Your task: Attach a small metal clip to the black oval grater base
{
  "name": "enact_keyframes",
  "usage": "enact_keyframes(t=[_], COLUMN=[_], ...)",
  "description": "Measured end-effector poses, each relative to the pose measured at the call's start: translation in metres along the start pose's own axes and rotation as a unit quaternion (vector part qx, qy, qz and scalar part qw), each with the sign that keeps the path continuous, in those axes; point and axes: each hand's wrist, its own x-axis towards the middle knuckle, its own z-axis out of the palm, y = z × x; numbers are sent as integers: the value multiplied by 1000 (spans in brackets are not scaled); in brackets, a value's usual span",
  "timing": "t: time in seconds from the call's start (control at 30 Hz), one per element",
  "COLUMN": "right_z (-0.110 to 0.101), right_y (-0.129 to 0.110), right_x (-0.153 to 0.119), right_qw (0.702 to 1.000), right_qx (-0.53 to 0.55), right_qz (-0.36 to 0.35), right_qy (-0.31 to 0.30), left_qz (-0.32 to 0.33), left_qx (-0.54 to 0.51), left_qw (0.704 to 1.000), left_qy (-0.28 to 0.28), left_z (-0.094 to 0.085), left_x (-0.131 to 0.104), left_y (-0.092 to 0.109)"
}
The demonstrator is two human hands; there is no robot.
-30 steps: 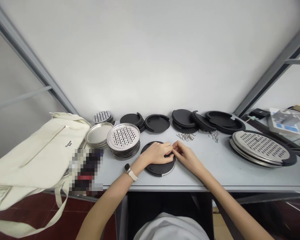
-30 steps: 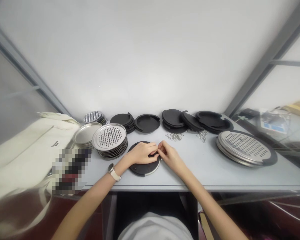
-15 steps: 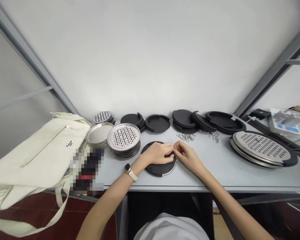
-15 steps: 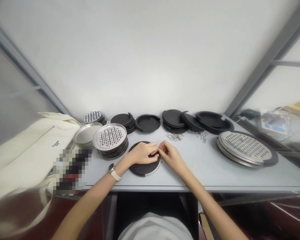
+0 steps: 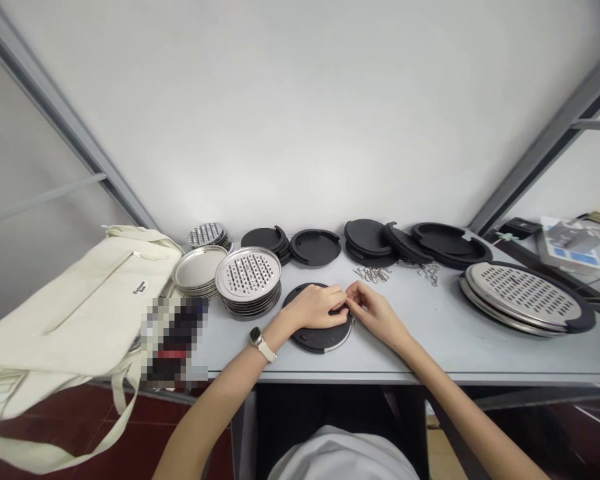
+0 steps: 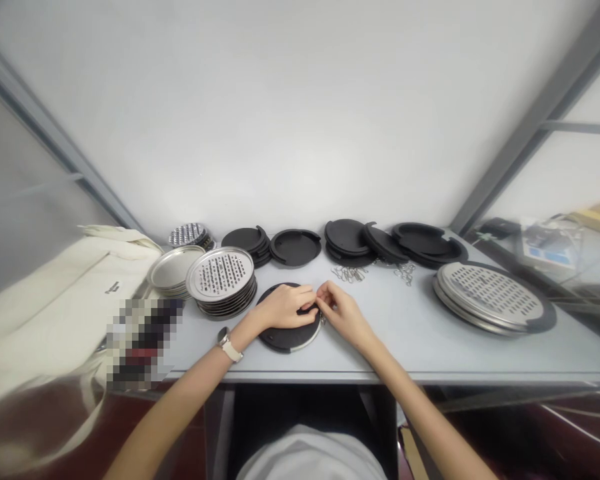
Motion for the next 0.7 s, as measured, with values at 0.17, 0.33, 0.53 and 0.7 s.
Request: enact_keyframes(t=[0.17, 0.33, 0.53, 0.7], right_z=[0, 1, 2, 3], right_y=[4, 4, 7, 14], right_x=[1, 1, 1, 1], right_qw=[1000, 1000, 1000, 1000], right_qx=[-10, -2, 11, -5], right_qz=[2, 9, 7, 12], right_qy=[9, 12, 15, 26], left_qz=[-6, -6, -5, -6], left_qx=[0, -2, 1, -2], left_qw=[1000, 1000, 1000, 1000], left_qy=[-8, -9, -2, -6], left_z=[0, 0, 0, 0], left_x=[0, 0, -1, 0], left_y=[0, 0, 0, 0])
